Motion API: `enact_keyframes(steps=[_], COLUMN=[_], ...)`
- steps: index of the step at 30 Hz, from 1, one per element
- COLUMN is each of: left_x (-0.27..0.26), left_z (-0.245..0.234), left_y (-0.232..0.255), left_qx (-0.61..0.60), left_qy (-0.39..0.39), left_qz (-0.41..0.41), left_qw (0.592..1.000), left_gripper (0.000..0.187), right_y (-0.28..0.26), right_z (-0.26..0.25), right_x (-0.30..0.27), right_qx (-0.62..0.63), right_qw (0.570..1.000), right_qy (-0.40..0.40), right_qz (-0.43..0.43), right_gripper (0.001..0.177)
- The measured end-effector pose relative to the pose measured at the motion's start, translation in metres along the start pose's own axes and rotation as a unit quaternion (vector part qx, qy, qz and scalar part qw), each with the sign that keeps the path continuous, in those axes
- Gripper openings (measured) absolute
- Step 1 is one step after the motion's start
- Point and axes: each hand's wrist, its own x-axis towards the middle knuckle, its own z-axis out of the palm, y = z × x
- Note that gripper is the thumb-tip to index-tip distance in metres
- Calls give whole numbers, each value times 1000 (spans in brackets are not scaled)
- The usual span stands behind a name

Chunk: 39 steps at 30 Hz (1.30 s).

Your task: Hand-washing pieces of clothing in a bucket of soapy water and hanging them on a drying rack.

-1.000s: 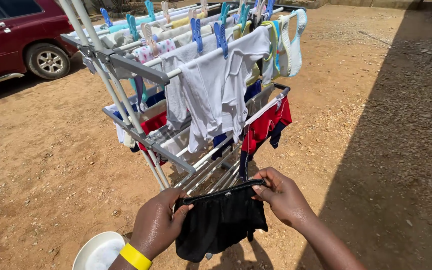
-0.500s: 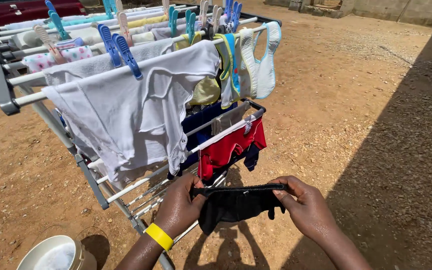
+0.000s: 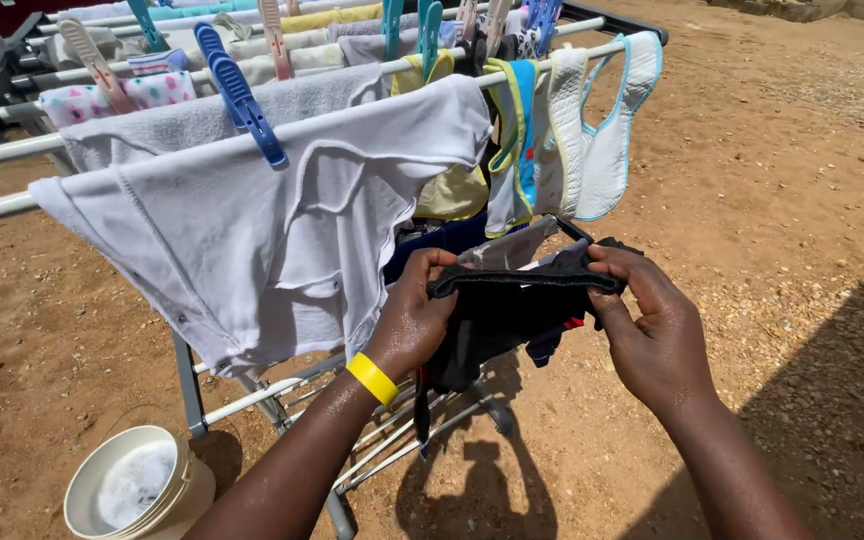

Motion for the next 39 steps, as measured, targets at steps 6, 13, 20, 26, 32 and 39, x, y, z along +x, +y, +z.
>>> enact_keyframes(steps=[6, 13, 20, 26, 32, 39], left_x=[15, 9, 16, 31, 48, 45], left_z=[-21, -39, -45, -48, -123, -167], left_y=[24, 8, -34, -42, -133, -157], left_qx=[206, 353, 460, 480, 589, 567], left_qy=[32, 155, 303, 400, 307, 254], left_qz=[251, 99, 73, -40, -105, -262], left_qw=[945, 918, 831, 780, 740, 738], left_gripper=[38, 29, 27, 32, 29, 34], right_y=[12, 78, 126, 134, 157, 200], right_z=[23, 70, 127, 155, 203, 249], right_x=[67, 108, 158, 172, 187, 201], right_qx=[11, 14, 57, 82, -137, 301], right_qw=[997, 980, 950, 935, 914, 878], right_qy=[-31, -156, -287, -342, -380, -351], right_qz=[-76, -120, -110, -49, -32, 125], right_gripper=[35, 39, 32, 30, 49, 39])
